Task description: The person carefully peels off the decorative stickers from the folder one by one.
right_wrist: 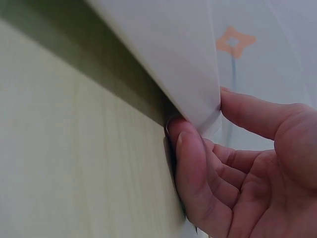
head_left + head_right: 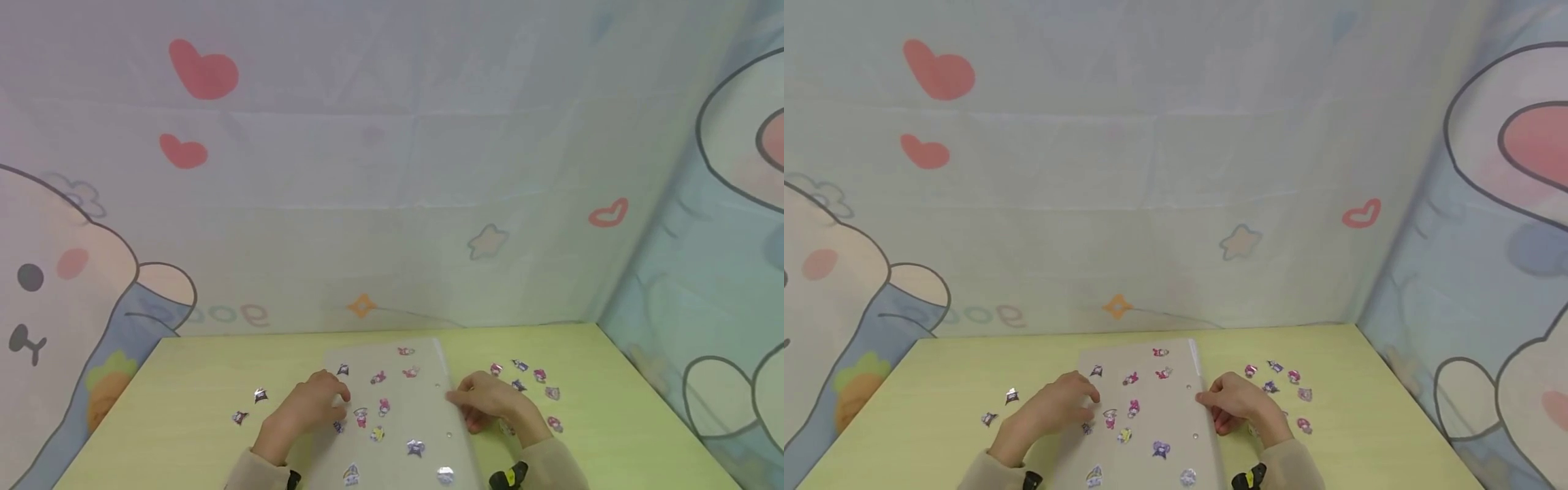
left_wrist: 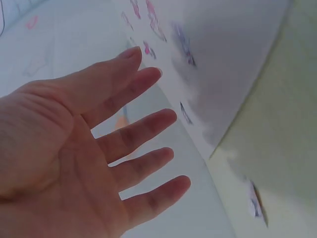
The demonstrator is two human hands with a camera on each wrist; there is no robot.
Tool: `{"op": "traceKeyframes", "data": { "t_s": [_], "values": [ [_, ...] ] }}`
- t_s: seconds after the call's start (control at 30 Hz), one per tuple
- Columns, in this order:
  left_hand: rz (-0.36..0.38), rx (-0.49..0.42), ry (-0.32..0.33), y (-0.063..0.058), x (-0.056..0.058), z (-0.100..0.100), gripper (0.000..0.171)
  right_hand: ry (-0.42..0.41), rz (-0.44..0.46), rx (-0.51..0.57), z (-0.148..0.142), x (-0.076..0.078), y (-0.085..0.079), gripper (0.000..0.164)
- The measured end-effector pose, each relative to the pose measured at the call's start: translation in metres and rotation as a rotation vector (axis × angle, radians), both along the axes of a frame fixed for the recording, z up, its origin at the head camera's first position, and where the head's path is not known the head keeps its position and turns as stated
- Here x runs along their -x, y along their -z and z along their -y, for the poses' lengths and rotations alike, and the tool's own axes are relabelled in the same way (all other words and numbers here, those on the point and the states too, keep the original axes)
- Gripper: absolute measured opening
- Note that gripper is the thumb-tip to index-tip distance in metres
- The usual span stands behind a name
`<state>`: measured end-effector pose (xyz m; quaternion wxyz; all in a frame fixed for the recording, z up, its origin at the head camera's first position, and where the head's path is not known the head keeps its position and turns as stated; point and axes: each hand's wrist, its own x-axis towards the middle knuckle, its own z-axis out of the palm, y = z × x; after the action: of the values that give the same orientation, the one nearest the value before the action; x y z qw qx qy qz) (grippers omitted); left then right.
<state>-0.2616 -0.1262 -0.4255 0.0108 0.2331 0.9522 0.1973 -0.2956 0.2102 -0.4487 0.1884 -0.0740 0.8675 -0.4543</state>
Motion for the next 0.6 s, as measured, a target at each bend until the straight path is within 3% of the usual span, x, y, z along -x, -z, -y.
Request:
{"op": "traceKeyframes", "data": {
  "t_s": [0.23,0.43,0.6],
  "values": [
    [-0.05,0.046,0.023,0.002,-0.002,-0.02,0.009,-0.007,-0.001,0.013,0.0,0.001,0.0,0.026],
    [-0.082,0.119,-0.007,0.007,-0.003,-0.029,0.01,0.003,-0.002,0.008,0.002,-0.001,0.0,0.025],
    [-0.095,0.11,-0.036,0.012,-0.003,-0.034,0.019,0.011,-0.005,0.001,0.001,-0.002,0.0,0.024]
  ]
}}
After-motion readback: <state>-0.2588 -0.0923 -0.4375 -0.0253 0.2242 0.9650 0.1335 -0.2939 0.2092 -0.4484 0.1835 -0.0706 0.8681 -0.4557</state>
